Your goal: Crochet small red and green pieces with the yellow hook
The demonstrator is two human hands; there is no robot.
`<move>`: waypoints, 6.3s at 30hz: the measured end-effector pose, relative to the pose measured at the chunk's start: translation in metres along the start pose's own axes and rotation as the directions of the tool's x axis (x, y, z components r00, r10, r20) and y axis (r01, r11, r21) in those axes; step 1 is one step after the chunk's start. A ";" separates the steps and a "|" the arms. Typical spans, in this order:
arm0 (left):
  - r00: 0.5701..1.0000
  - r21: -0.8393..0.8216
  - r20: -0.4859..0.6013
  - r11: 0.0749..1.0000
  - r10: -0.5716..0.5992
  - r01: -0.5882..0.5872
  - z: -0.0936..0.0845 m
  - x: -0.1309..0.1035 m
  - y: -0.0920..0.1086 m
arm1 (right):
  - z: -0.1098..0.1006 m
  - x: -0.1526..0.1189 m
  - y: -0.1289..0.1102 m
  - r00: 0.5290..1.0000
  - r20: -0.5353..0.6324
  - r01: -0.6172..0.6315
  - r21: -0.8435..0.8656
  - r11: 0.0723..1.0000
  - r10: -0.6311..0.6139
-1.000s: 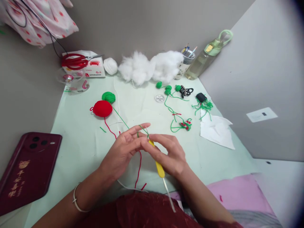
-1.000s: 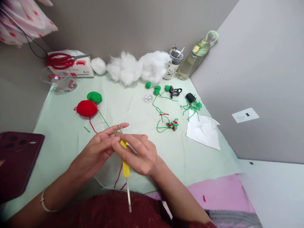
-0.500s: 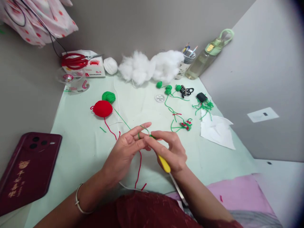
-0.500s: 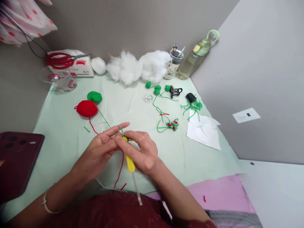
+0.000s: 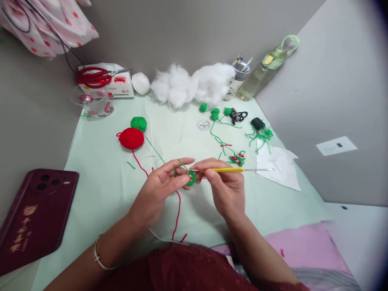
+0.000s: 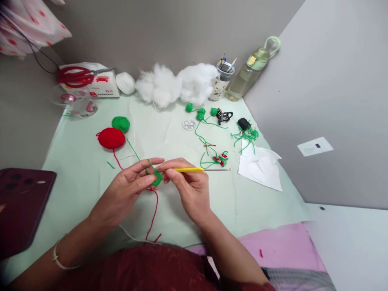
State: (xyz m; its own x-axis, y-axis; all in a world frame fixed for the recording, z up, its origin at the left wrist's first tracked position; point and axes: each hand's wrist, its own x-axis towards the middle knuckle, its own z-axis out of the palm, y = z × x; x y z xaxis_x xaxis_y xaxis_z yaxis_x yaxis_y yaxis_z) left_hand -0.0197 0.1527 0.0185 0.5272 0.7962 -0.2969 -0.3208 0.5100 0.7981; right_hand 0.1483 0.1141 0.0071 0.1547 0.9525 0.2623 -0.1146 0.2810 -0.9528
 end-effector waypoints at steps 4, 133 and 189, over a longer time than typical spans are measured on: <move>0.999 0.001 -0.025 1.000 -0.027 0.027 -0.003 0.001 -0.003 | -0.002 0.000 0.001 0.997 -0.065 -0.032 0.044 0.999 0.034; 0.992 0.044 -0.112 0.997 0.064 -0.059 -0.009 -0.004 -0.002 | -0.013 -0.004 -0.016 0.933 0.243 0.338 -0.339 0.878 -0.266; 0.984 0.010 -0.169 0.998 0.063 -0.062 -0.003 -0.007 -0.004 | -0.005 -0.008 -0.007 0.912 0.233 0.410 -0.522 0.748 -0.338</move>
State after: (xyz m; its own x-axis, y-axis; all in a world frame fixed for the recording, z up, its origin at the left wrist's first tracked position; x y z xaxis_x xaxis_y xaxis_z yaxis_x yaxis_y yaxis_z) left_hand -0.0239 0.1458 0.0158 0.3656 0.8703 -0.3300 -0.3450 0.4560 0.8204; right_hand 0.1532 0.1041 0.0107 -0.0491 0.8011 0.5965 0.4896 0.5399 -0.6847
